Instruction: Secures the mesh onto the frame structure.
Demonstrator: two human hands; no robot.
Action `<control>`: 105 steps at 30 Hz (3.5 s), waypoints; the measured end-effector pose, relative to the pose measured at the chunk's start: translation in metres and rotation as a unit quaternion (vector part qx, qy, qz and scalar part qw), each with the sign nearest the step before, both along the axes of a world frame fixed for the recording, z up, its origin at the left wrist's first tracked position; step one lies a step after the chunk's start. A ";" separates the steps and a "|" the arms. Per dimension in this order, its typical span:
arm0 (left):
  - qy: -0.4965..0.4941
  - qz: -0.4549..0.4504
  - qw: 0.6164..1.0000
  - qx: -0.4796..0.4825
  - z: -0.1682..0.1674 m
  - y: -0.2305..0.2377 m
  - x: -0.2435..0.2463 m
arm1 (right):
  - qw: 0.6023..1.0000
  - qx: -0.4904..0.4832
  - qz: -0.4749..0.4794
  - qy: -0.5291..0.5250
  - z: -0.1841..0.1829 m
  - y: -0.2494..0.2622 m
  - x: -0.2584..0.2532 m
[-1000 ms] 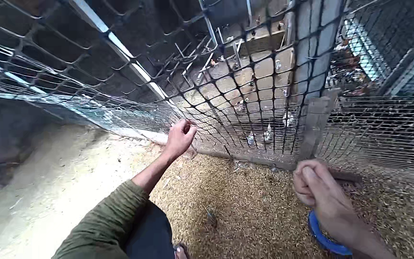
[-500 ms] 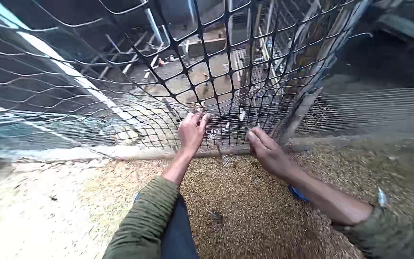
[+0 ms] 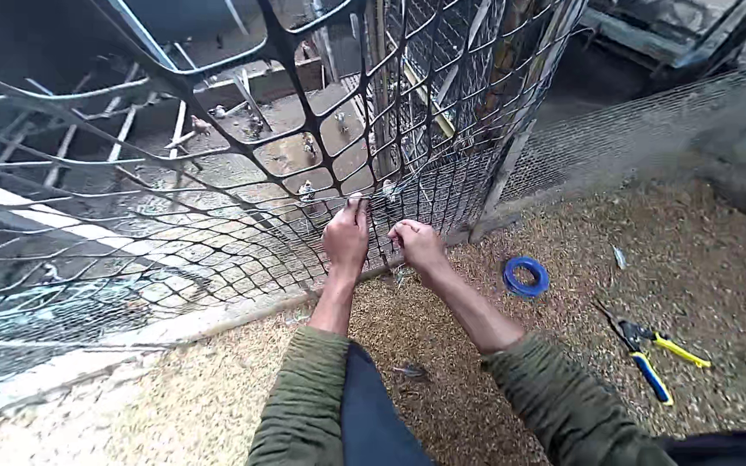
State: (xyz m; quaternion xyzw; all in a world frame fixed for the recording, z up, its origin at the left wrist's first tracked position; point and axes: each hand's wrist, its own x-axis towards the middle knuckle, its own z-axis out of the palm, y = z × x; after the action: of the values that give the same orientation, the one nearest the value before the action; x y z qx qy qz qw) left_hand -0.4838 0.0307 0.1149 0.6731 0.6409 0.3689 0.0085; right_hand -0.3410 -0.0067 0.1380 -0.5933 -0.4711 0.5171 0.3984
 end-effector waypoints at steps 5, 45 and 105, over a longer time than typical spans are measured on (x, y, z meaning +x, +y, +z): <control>-0.044 -0.049 0.997 0.038 -0.010 0.001 -0.006 | 0.998 0.023 -0.048 0.027 -0.014 0.000 -0.021; -0.057 0.036 0.997 -0.027 0.013 0.001 0.011 | 0.993 0.003 0.026 0.111 -0.025 0.033 -0.013; -0.239 0.089 0.966 -0.030 0.013 -0.002 0.044 | 0.979 0.024 0.166 0.115 -0.022 0.070 -0.019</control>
State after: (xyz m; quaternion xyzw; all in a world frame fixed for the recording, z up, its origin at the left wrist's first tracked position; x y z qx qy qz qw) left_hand -0.4402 0.0285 0.1283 0.5053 0.6882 0.4988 0.1493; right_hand -0.3601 0.0628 0.1162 -0.4341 -0.5264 0.6290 0.3727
